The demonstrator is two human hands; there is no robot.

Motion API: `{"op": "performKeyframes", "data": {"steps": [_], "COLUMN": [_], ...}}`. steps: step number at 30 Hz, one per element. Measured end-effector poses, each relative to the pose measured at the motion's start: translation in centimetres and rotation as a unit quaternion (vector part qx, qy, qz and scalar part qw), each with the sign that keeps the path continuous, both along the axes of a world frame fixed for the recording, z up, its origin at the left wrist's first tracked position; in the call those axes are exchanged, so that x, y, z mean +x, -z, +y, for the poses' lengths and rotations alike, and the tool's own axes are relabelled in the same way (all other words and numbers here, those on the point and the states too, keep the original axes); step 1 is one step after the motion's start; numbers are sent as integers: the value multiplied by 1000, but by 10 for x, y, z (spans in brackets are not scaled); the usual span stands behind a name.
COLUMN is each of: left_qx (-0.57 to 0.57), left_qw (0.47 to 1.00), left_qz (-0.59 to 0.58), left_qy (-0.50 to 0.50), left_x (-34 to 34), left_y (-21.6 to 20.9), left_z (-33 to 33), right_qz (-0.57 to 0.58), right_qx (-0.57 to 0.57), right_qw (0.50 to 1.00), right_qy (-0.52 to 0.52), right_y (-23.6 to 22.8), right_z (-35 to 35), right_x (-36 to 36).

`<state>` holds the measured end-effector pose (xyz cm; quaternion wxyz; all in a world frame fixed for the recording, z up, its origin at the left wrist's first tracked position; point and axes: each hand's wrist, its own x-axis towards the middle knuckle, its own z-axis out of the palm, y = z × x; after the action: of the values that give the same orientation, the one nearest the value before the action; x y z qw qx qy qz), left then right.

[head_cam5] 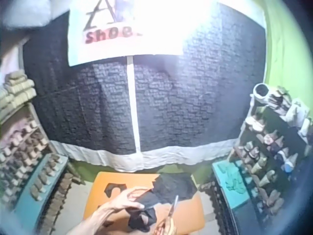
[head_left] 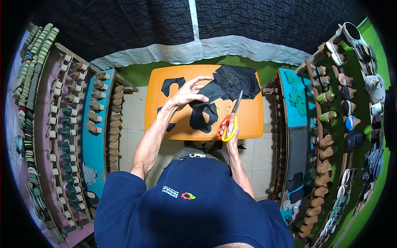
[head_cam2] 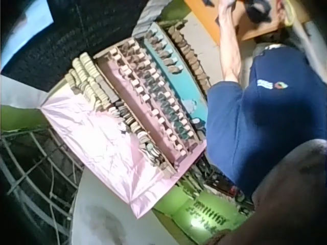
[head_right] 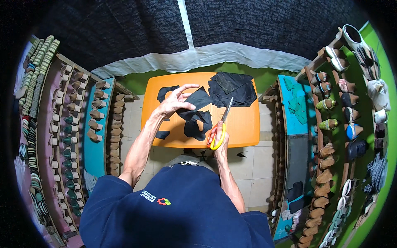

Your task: The person cuts a piece of black fabric into a specific curved shape using yellow-handled scissors on an orange table. They repeatedly trim the edges of the fabric piece to refine the shape, placing the finished cutouts on the table.

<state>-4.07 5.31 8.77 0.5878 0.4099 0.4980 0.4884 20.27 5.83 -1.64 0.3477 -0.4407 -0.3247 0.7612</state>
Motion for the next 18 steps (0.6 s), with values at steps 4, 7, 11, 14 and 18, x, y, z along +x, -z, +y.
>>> {"op": "performKeyframes", "data": {"steps": [4, 7, 11, 14, 18], "left_qx": [-59, -69, 45, 48, -69], "left_qw": [988, 973, 984, 955, 981], "left_qz": [9, 47, 169, 219, -50], "left_qy": [145, 213, 29, -194, -176], "left_x": [-11, -1, 9, 19, 61], "left_y": [-2, 7, 32, 54, 61], "left_z": [-6, -4, -9, -19, -56], "right_qz": [28, 55, 18, -22, 12], "right_qx": [45, 66, 75, 85, 127], "right_qw": [998, 996, 997, 996, 991], "right_qy": [36, -9, -22, 10, 32], "right_y": [-5, -14, -24, -31, -29], "right_z": [7, 21, 29, 31, 35], "right_x": [-6, -7, -16, -23, -31]}}
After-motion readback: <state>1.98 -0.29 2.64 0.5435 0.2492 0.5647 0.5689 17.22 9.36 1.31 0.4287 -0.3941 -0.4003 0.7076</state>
